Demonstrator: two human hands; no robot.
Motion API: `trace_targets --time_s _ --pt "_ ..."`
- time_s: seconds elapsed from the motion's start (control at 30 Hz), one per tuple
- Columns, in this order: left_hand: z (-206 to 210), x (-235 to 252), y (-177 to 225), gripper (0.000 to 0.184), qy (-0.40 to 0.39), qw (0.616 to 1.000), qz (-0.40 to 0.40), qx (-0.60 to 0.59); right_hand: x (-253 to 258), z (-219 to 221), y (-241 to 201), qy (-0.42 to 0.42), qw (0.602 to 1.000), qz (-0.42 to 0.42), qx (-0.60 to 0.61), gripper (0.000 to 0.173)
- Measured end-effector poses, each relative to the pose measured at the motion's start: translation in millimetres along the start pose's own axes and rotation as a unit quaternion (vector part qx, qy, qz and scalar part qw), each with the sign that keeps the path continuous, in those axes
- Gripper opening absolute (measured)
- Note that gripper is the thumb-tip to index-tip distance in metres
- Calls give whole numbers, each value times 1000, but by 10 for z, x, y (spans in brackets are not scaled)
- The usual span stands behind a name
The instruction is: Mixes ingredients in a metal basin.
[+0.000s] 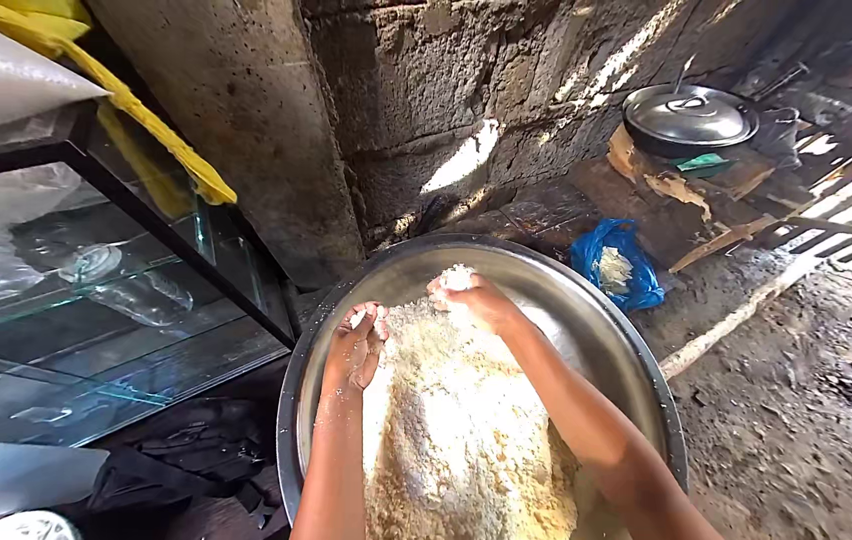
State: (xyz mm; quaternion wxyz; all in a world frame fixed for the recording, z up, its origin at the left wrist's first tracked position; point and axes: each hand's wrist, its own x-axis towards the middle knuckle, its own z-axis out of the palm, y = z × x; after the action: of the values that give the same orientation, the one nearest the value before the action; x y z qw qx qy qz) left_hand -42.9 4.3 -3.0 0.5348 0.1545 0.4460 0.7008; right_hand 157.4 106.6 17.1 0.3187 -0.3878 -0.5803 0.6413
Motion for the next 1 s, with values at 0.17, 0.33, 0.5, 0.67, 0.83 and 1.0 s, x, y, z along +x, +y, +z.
trace_targets --time_s 0.17,0.33,0.5,0.67,0.83,1.0 --pt "0 -24 20 22 -38 996 -62 -59 171 -243 199 135 976 36 -164 25" --pt "-37 58 -18 17 21 999 23 12 620 -526 413 75 847 154 -503 53" --pt "-22 83 -12 30 32 999 14 18 897 200 659 54 802 207 -558 54" --pt "-6 76 -46 42 120 989 -3 93 1080 1041 962 -86 891 69 -440 49" --pt "-28 165 -209 22 149 985 22 78 723 694 731 -118 986 33 -116 35" --pt "209 65 -495 41 54 998 -9 -2 12 715 320 -112 992 -41 -36 47"
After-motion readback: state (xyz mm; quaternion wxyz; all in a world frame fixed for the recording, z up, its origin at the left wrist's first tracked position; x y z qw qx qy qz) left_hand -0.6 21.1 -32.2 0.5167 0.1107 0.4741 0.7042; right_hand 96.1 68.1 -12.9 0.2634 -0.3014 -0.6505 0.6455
